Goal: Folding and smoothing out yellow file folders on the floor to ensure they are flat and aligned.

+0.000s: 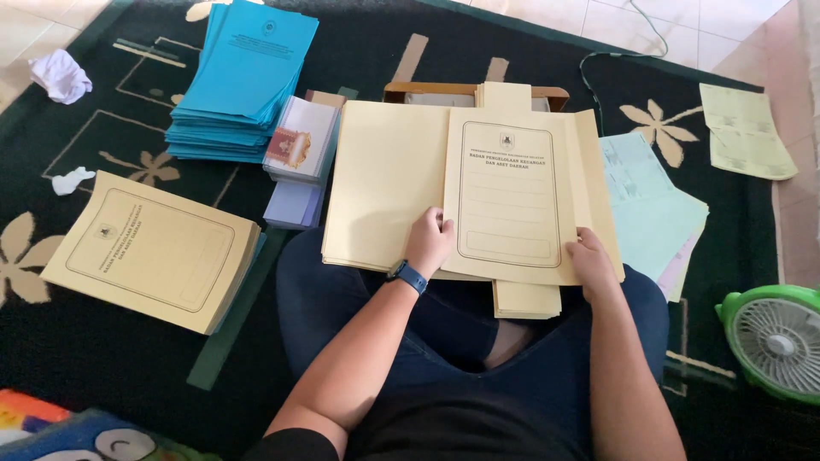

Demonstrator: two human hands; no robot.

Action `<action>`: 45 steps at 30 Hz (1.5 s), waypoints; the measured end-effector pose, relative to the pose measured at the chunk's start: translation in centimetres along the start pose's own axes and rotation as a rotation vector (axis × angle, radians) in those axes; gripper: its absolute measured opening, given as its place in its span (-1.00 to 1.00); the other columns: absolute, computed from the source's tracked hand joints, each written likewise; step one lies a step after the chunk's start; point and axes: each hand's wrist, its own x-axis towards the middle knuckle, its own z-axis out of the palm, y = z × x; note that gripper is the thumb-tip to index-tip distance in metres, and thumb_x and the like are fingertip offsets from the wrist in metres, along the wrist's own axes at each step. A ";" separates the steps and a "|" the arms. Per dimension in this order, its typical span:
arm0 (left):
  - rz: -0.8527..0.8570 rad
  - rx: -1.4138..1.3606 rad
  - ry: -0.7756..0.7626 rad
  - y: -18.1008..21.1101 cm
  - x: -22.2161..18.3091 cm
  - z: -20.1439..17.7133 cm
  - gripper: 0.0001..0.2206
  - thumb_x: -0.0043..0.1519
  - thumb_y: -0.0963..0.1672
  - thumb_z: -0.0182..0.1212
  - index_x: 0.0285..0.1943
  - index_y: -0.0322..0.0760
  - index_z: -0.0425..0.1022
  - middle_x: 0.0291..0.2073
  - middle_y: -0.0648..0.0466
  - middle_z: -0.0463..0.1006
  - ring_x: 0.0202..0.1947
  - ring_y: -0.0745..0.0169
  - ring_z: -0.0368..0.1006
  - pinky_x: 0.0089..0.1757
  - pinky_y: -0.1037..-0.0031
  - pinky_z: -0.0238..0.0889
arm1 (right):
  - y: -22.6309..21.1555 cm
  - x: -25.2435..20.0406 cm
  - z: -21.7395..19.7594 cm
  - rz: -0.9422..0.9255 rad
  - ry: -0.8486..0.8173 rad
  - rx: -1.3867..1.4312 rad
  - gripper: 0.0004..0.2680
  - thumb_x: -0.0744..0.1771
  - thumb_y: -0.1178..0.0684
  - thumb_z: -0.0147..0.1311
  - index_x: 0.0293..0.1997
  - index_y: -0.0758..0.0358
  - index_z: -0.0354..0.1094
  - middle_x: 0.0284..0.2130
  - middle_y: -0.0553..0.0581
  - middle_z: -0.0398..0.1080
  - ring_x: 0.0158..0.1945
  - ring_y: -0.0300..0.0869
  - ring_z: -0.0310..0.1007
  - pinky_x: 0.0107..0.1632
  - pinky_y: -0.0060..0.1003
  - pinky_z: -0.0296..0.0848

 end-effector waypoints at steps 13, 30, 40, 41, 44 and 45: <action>0.104 -0.081 0.170 1.5 -1.4 -1.3 -0.80 0.29 -0.10 0.11 0.05 -0.19 0.47 -0.19 -0.11 0.68 -0.03 -0.24 0.59 -0.11 0.01 0.52 | -1.6 -1.9 0.3 -0.075 -0.087 0.068 -0.74 0.45 0.26 -0.20 0.34 0.47 0.14 0.04 0.49 0.39 -0.04 0.38 0.46 -0.11 0.32 0.49; 0.064 0.298 1.239 -27.9 -13.5 -32.0 -0.77 0.46 -0.12 -0.13 0.14 -0.38 0.35 0.00 -0.19 0.41 0.03 -0.24 0.34 0.05 0.05 0.20 | -28.1 -4.4 37.7 -0.602 -0.634 -0.119 -0.77 0.39 0.23 -0.14 0.17 0.16 0.30 -0.05 0.11 0.54 -0.04 -0.23 0.54 -0.01 -0.37 0.48; 0.023 0.044 1.229 -38.9 -14.4 -27.4 -0.44 0.49 0.09 -0.30 0.47 -0.42 0.14 0.44 -0.27 0.13 0.43 -0.28 0.16 0.33 0.04 0.11 | -23.0 -3.1 63.4 -0.659 -1.025 -0.212 -0.71 0.31 0.31 -0.24 0.07 0.20 0.34 -0.09 0.09 0.55 -0.06 -0.24 0.55 -0.08 -0.31 0.52; 0.060 0.125 1.240 -39.3 -14.3 -27.4 -0.41 0.47 0.10 -0.30 0.50 -0.40 0.09 0.45 -0.26 0.09 0.43 -0.32 0.11 0.33 -0.01 0.05 | -21.4 -2.2 64.2 -0.718 -0.983 -0.295 -0.74 0.35 0.28 -0.18 0.10 0.22 0.37 -0.20 0.19 0.53 -0.18 -0.09 0.55 -0.15 -0.14 0.53; 0.115 0.240 1.224 -39.4 -14.1 -27.5 -0.33 0.42 0.17 -0.25 0.51 -0.39 0.08 0.44 -0.26 0.07 0.43 -0.37 0.08 0.33 -0.08 0.00 | -18.0 0.6 65.7 -0.790 -0.910 -0.456 -0.77 0.39 0.22 -0.10 0.14 0.20 0.42 -0.30 0.26 0.52 -0.26 0.08 0.56 -0.19 0.08 0.52; 0.137 0.271 1.188 -39.1 -14.0 -27.3 -0.28 0.39 0.21 -0.20 0.49 -0.40 0.11 0.42 -0.26 0.10 0.41 -0.37 0.10 0.32 -0.08 0.02 | -17.0 1.7 65.8 -0.793 -0.869 -0.532 -0.77 0.40 0.19 -0.08 0.15 0.15 0.43 -0.31 0.24 0.53 -0.23 0.10 0.57 -0.16 0.13 0.51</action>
